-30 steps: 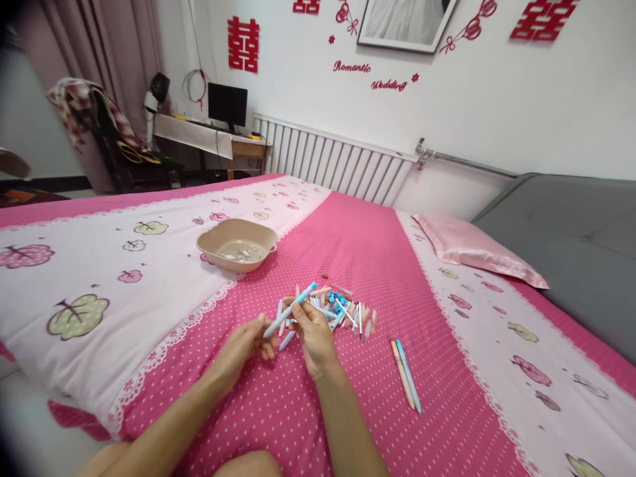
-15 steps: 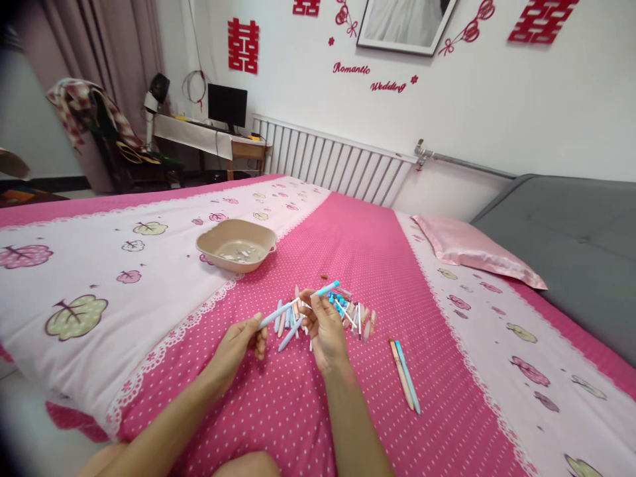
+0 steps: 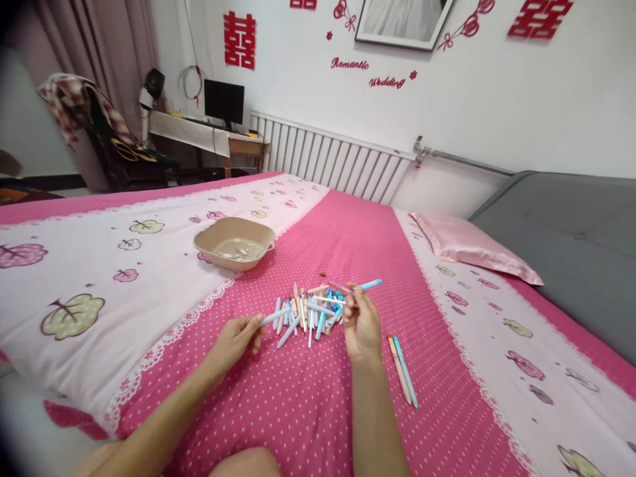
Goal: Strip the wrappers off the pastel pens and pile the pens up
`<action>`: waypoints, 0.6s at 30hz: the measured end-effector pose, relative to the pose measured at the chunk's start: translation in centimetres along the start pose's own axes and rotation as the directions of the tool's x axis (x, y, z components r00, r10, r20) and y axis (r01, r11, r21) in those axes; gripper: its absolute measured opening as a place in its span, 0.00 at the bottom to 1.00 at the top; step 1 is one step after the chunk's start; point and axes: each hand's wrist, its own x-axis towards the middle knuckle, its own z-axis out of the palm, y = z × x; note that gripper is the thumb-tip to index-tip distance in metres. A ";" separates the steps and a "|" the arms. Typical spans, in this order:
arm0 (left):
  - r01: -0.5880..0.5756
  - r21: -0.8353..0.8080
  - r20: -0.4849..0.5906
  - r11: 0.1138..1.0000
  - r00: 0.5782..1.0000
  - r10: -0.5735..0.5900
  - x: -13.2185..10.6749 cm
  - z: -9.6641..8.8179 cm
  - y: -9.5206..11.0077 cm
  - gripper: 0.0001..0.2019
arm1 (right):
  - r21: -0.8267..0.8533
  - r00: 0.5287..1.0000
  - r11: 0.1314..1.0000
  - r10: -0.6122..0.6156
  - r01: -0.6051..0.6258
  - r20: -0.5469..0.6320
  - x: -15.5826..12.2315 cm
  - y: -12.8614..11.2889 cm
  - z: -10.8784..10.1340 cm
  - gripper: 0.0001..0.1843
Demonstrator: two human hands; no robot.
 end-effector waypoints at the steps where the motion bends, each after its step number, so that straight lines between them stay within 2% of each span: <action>1: 0.008 0.028 -0.064 1.000 0.998 -0.006 0.2 -0.2 -0.3 0.22 | -0.006 0.999 0.999 -0.046 0.046 -0.019 0.2 -0.1 -0.3 0.15; 3: 0.030 0.066 -0.163 0.997 0.986 -0.019 0.5 -0.5 -0.9 0.21 | -0.050 0.995 0.994 -0.095 0.093 -0.025 0.5 0.7 -0.4 0.15; 5: 0.043 0.086 -0.199 0.995 0.980 -0.025 0.5 -0.6 -1.3 0.20 | -0.145 0.997 0.987 -0.074 0.076 0.014 0.4 2.5 0.1 0.15; 8: 0.062 0.102 -0.200 0.993 0.979 -0.041 0.3 -0.3 -1.2 0.18 | -0.344 0.994 0.939 0.031 0.007 0.102 -0.1 5.6 1.1 0.16; 10: 0.063 0.096 -0.197 0.993 0.979 -0.043 0.3 0.3 -1.0 0.18 | -0.460 0.975 0.887 0.140 -0.047 0.171 -0.5 6.9 1.7 0.17; 12: 0.034 0.066 -0.190 0.997 0.982 -0.021 0.7 1.1 -0.8 0.17 | -0.551 0.946 0.831 0.233 -0.074 0.224 -0.9 7.2 1.8 0.18; 14: -0.009 0.021 -0.180 1.000 0.984 0.013 1.4 2.0 -0.9 0.17 | -0.633 0.933 0.773 0.265 -0.053 0.246 -1.0 6.8 1.6 0.20; 16: -0.058 0.001 -0.141 0.998 0.988 0.058 2.1 2.9 -1.1 0.18 | -0.723 0.947 0.690 0.216 0.025 0.239 -0.7 6.2 1.0 0.20; 18: -0.112 0.040 -0.061 0.993 0.992 0.115 2.5 3.5 -1.2 0.19 | -0.834 0.966 0.529 0.095 0.156 0.241 -0.3 5.7 0.4 0.19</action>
